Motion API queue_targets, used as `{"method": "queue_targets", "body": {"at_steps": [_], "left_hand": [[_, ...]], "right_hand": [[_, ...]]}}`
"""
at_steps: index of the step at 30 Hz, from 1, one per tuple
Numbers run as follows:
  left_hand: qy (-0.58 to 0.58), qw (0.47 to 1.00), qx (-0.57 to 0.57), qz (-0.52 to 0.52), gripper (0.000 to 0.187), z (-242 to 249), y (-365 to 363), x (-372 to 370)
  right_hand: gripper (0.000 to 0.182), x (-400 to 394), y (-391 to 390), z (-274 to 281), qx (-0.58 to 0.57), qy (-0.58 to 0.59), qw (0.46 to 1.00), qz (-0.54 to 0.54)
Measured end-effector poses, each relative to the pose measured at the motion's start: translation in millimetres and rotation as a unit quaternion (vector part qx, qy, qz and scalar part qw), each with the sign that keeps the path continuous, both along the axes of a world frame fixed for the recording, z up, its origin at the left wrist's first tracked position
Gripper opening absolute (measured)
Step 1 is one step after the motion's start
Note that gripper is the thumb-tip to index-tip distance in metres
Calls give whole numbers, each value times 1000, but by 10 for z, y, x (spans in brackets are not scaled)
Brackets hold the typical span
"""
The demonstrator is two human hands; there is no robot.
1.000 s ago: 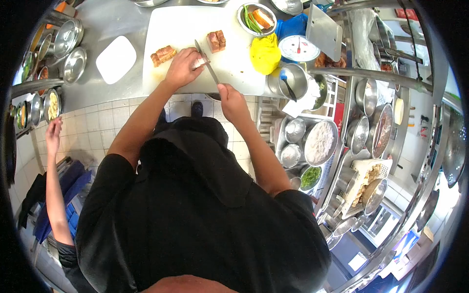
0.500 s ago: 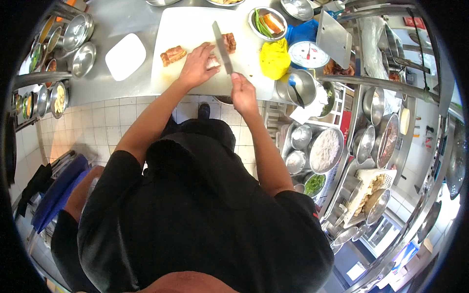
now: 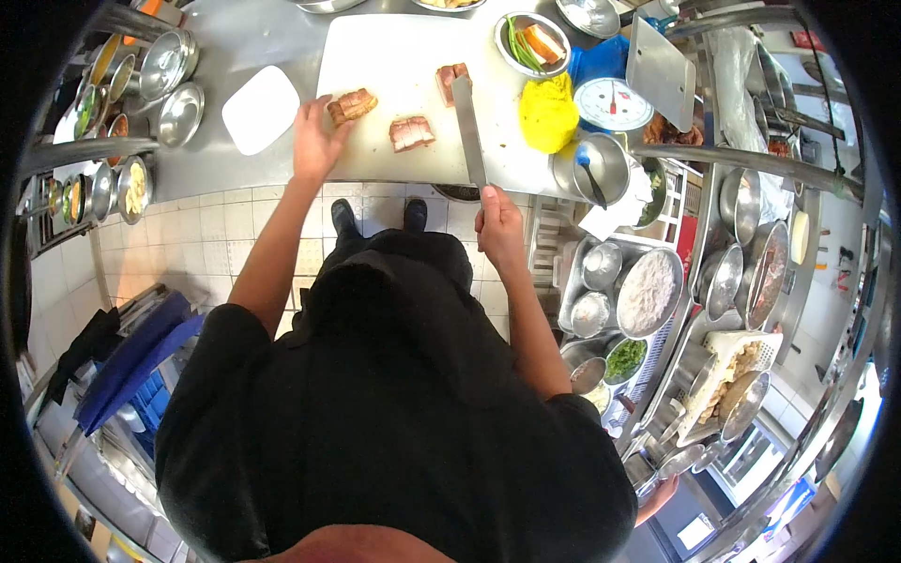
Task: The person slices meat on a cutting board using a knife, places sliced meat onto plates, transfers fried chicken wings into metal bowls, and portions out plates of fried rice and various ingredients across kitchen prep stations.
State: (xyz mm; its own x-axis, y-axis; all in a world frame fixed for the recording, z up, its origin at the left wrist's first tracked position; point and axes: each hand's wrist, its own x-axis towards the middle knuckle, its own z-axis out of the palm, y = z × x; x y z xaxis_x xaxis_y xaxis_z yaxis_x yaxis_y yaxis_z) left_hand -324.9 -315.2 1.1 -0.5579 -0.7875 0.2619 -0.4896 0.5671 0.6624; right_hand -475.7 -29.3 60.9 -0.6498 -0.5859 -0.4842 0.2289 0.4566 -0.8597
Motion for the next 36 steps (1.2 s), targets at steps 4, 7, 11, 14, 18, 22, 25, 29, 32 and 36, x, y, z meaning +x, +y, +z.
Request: {"method": "queue_targets", "body": {"at_steps": [4, 7, 11, 14, 18, 22, 25, 29, 32, 36], "left_hand": [[-42, 995, 94, -4, 36, -99, -183, 104], [-61, 991, 115, 31, 36, -97, -166, 140], [-18, 986, 160, 37, 37, -118, -108, 32], [-40, 985, 165, 19, 40, -100, -131, -33], [-45, 999, 30, -6, 41, 152, 121, -76], [22, 979, -76, -187, 40, 52, 567, -497], [0, 965, -135, -227, 35, -95, 670, -681], [-102, 959, -115, -237, 34, -276, 513, -448], [-103, 956, -159, -226, 37, -95, 523, -244], [-43, 981, -105, -160, 41, 132, 559, -770]], "right_hand": [[40, 20, -63, 5, 1, -8, 1000, 9], [40, 12, -109, 35, 0, -13, 1000, 29], [40, 18, -137, -35, 12, 4, 999, 49], [40, -7, -125, -117, 23, 19, 998, 61], [41, -6, -135, -73, 57, 43, 995, 73], [44, -42, -88, -178, 82, 73, 991, 74], [44, -42, -65, -190, 85, 75, 992, 51], [44, -78, 68, -239, 87, 69, 992, 62], [44, -27, 139, -196, 58, 34, 997, 29], [42, 10, -6, -56, 14, 15, 999, -25]]}}
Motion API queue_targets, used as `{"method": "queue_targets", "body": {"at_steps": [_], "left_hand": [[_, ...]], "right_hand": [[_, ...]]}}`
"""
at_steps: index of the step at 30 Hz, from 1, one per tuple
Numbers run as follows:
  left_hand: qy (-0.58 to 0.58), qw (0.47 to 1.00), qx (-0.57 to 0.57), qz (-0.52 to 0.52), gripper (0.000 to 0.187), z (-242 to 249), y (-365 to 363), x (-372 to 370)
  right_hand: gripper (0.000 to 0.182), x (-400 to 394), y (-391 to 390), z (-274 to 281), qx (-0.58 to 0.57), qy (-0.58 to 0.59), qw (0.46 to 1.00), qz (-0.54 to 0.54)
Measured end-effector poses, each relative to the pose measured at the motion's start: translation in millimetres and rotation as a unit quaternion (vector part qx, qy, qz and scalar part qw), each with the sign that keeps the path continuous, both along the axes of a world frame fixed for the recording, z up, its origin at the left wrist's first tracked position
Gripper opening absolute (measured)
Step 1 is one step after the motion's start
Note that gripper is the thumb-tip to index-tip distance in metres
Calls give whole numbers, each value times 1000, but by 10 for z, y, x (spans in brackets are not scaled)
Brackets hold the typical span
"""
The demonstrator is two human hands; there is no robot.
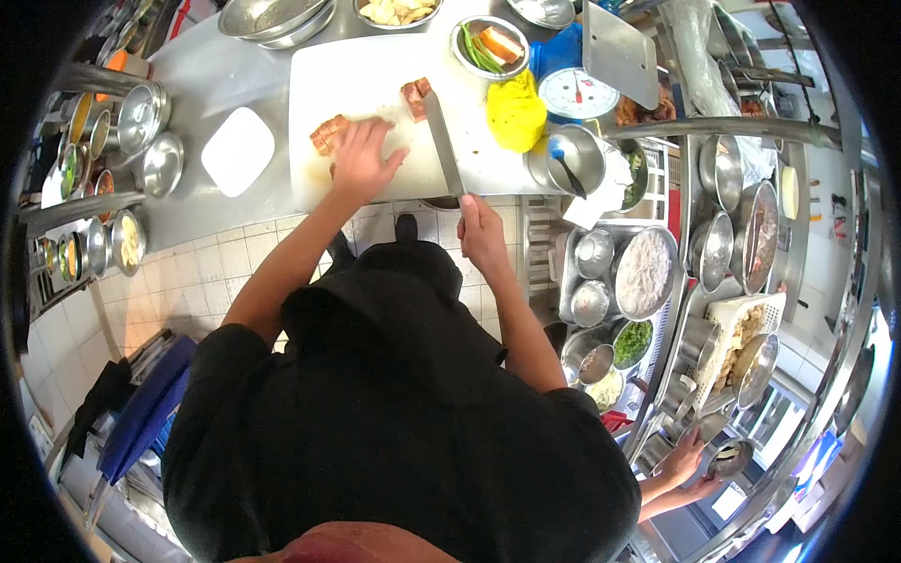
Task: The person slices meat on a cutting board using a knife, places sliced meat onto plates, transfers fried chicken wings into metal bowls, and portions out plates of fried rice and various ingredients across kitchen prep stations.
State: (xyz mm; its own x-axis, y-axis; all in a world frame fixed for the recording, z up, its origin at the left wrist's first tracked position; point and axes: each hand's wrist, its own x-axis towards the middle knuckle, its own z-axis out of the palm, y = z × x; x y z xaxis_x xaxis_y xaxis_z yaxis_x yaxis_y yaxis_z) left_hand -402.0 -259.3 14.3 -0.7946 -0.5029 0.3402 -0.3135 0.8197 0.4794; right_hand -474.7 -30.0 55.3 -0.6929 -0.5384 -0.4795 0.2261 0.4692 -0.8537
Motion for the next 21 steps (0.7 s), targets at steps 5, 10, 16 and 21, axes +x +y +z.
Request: {"method": "queue_targets", "body": {"at_steps": [5, 10, 16, 21], "left_hand": [[-130, 935, 315, 101, 61, 169, -207, -787], [-116, 900, 403, 119, 67, -76, -371, -740], [-78, 893, 430, 110, 66, -35, -339, -717], [-75, 894, 430, 98, 62, -23, -370, -707]], "right_hand": [[43, -190, -187, 7, -4, 22, 999, -23], [45, -263, -267, 37, 47, 60, 997, 24], [44, -335, -429, -96, 78, 166, 981, 57], [46, -379, -482, 21, 85, 139, 985, 57]]}}
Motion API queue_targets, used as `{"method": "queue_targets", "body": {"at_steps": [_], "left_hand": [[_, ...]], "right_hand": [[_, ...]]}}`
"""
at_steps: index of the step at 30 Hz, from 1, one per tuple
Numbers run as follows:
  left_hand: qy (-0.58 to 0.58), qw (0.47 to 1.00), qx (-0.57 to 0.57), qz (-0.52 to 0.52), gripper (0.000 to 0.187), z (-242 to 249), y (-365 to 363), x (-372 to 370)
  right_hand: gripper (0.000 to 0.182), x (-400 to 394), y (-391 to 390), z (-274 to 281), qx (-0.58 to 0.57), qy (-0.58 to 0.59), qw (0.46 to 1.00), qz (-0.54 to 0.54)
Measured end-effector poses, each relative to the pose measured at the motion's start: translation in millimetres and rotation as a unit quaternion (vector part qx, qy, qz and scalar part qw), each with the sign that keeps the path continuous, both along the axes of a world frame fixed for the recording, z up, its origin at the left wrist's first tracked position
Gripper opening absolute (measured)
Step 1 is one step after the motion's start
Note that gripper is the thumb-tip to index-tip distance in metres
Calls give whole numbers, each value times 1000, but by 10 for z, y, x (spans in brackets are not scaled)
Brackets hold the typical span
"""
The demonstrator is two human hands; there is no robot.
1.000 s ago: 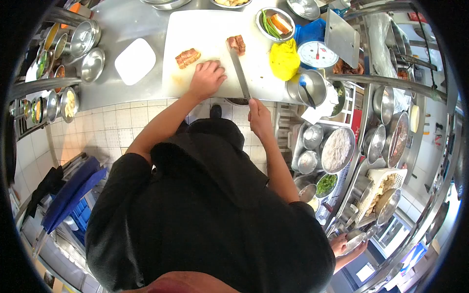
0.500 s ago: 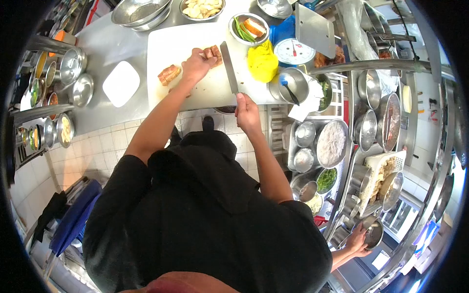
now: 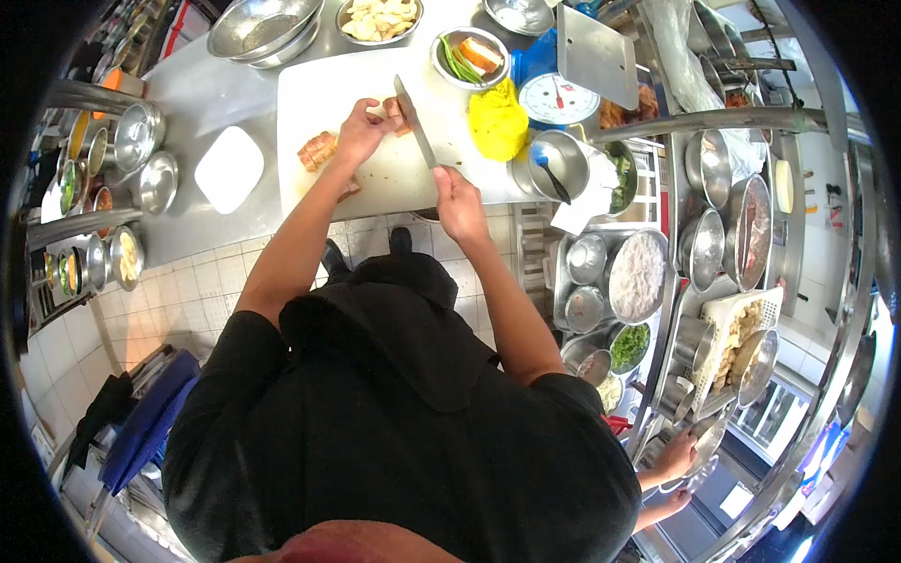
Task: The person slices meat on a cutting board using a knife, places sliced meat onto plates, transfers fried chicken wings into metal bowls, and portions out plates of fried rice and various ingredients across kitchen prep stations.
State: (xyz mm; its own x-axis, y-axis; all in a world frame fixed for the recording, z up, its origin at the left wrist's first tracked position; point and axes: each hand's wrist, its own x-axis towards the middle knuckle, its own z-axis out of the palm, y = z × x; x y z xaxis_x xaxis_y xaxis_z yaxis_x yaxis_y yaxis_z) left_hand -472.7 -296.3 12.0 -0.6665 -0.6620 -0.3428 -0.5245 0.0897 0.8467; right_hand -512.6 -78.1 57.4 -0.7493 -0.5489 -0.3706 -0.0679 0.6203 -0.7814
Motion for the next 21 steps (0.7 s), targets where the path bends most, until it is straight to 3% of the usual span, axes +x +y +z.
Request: {"method": "queue_targets", "body": {"at_steps": [5, 7, 9, 12, 15, 18, 21], "left_hand": [[42, 998, -53, 16, 51, -162, 20, -81], [70, 994, -85, 2, 45, -206, 51, -102], [94, 990, -101, 3, 37, -214, 96, -131], [145, 979, -132, 47, 26, -288, 176, -186], [159, 982, -94, 45, 24, -398, 156, -200], [61, 993, -61, 78, 30, -32, 154, -136], [-12, 996, -18, 90, 34, 69, 9, -78]], "right_hand": [[49, -23, -78, -289, 17, -28, 999, -2], [50, -39, -78, -228, 45, -67, 997, -4], [51, -84, -130, 209, 111, -128, 986, 0], [51, -158, -102, 97, 97, -30, 994, 28], [50, -445, -494, -701, -21, 168, 977, 130], [50, -397, -671, -504, -16, 145, 984, 105], [51, -332, -248, -647, -47, 128, 987, 85]]}}
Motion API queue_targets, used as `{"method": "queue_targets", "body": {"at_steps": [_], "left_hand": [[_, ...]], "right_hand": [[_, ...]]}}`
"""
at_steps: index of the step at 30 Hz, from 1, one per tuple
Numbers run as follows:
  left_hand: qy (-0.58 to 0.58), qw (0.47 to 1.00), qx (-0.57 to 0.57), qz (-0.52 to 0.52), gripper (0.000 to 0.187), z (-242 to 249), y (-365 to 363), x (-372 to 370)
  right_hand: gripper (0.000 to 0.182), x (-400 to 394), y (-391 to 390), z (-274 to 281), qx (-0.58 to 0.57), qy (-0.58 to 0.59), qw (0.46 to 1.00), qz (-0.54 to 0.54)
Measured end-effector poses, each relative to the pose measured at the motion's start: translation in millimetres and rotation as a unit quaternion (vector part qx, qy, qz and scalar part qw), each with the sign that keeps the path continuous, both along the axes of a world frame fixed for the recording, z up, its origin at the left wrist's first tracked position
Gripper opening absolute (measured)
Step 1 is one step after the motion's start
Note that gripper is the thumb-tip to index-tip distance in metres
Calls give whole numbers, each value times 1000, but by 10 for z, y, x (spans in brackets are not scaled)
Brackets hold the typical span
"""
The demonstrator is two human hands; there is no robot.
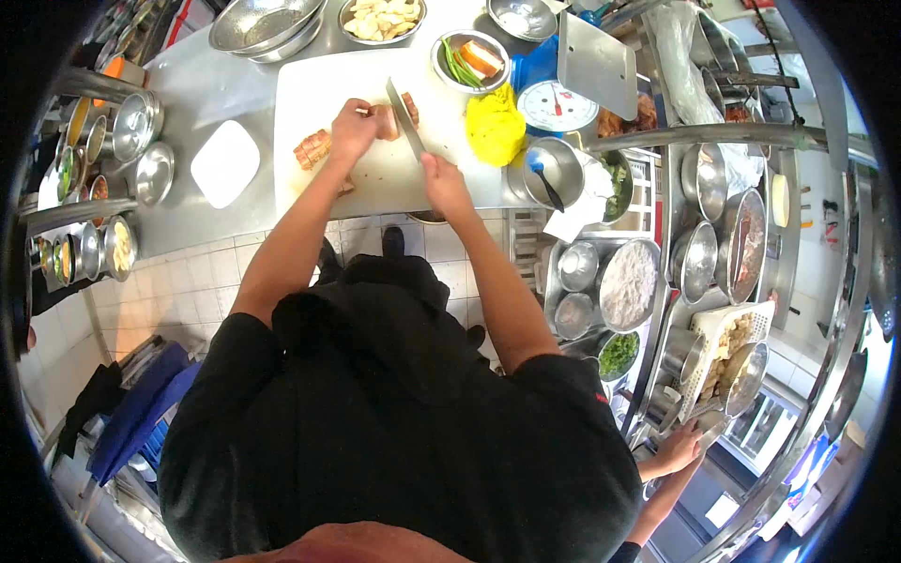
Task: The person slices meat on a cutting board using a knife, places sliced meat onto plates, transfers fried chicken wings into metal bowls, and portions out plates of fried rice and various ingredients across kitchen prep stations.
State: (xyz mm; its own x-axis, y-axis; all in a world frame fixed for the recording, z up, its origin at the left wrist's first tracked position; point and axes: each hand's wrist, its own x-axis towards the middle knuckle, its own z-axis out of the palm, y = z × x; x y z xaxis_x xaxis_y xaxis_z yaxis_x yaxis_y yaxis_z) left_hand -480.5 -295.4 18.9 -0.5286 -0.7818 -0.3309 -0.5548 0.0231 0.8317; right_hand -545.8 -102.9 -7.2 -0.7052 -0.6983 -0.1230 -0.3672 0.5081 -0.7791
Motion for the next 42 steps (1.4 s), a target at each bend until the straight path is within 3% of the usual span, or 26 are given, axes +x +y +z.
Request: {"method": "queue_targets", "body": {"at_steps": [2, 3, 6, 10, 14, 17, 24, 27, 30, 37, 42], "left_hand": [[-8, 999, -8, -46, 32, -72, -154, 108], [-10, 993, 9, -118, 30, -92, -216, 145], [-11, 976, -7, -218, 26, -148, -109, 175], [54, 949, -256, -177, 28, -175, -104, 443], [11, 927, -289, -237, 29, 168, 154, 660], [39, 918, -318, -232, 30, -77, 225, 644], [44, 922, -305, -237, 32, -269, 186, 568], [38, 936, -260, -235, 34, -296, 144, 538], [35, 942, -232, -239, 37, -285, 174, 566], [72, 914, -314, -249, 36, -236, 129, 737], [73, 906, -320, -265, 30, -239, 75, 673]], "right_hand": [[50, 23, 277, 307, 45, -224, 972, -53], [50, 72, 356, 461, 67, -333, 937, -81], [48, 221, 417, 545, 29, -280, 954, -104], [47, 280, 390, 743, 84, -209, 973, -48], [46, 279, 310, 705, 98, -149, 984, 4], [45, 250, 251, 705, 112, -125, 986, 24], [43, 388, 355, 859, 98, -49, 992, 55], [42, 303, 126, 380, 98, 18, 992, 83], [42, 198, -327, 206, 17, 0, 997, 81], [43, 323, -11, 636, 81, -113, 990, 13], [42, 492, 243, 711, 59, -50, 996, 51]]}}
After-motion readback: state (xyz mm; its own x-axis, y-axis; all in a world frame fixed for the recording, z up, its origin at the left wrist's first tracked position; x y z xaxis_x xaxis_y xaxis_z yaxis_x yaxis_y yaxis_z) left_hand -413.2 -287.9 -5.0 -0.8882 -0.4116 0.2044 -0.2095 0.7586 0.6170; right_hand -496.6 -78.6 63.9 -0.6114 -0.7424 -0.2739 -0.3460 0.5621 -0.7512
